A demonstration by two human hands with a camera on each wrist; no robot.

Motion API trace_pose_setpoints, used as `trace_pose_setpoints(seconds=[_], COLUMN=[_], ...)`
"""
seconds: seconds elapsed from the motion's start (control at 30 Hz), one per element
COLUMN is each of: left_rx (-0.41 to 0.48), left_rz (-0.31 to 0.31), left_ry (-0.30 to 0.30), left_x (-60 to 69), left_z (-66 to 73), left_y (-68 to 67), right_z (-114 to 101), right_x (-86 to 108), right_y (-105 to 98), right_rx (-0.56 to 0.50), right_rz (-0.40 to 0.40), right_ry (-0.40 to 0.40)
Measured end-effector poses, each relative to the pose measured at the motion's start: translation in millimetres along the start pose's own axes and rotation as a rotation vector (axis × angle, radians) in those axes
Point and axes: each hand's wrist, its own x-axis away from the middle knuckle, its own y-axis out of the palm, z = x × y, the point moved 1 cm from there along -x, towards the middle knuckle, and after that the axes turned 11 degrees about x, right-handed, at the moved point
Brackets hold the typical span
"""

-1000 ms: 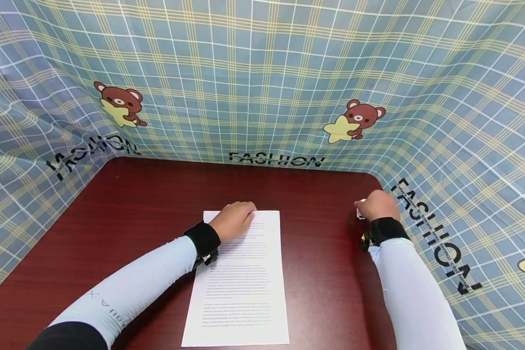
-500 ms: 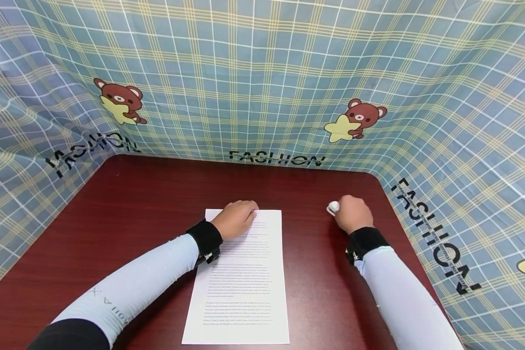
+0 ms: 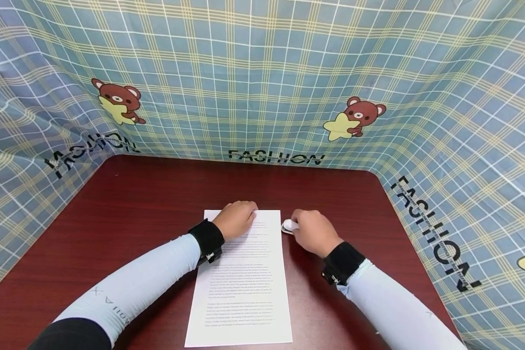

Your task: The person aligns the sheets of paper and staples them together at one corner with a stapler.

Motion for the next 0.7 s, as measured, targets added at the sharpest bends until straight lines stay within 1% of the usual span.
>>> trace_pose_setpoints(seconds=[0.17,0.4,0.6,0.7], left_rx=[-0.025,-0.052,-0.074,-0.075], left_rz=[-0.003,-0.015,-0.02,-0.022], left_ry=[0.014,0.039,0.033,0.027], left_x=[1.3,2.4,-0.4,-0.7], left_z=[0.3,1.5,1.0,0.9], left_y=[2.4,6.6,10.4,10.3], right_z=[-13.7,-16.2,-18.1,-19.1], right_x=[1.7,1.1,0.7,-0.7], right_y=[1.8,7.0,4.8,1.0], right_rx=[-0.01,0.011,0.008,-0.008], right_rz=[0.001,0.01,-0.005,-0.031], right_ry=[-0.04,-0.072,-0.074,-0.049])
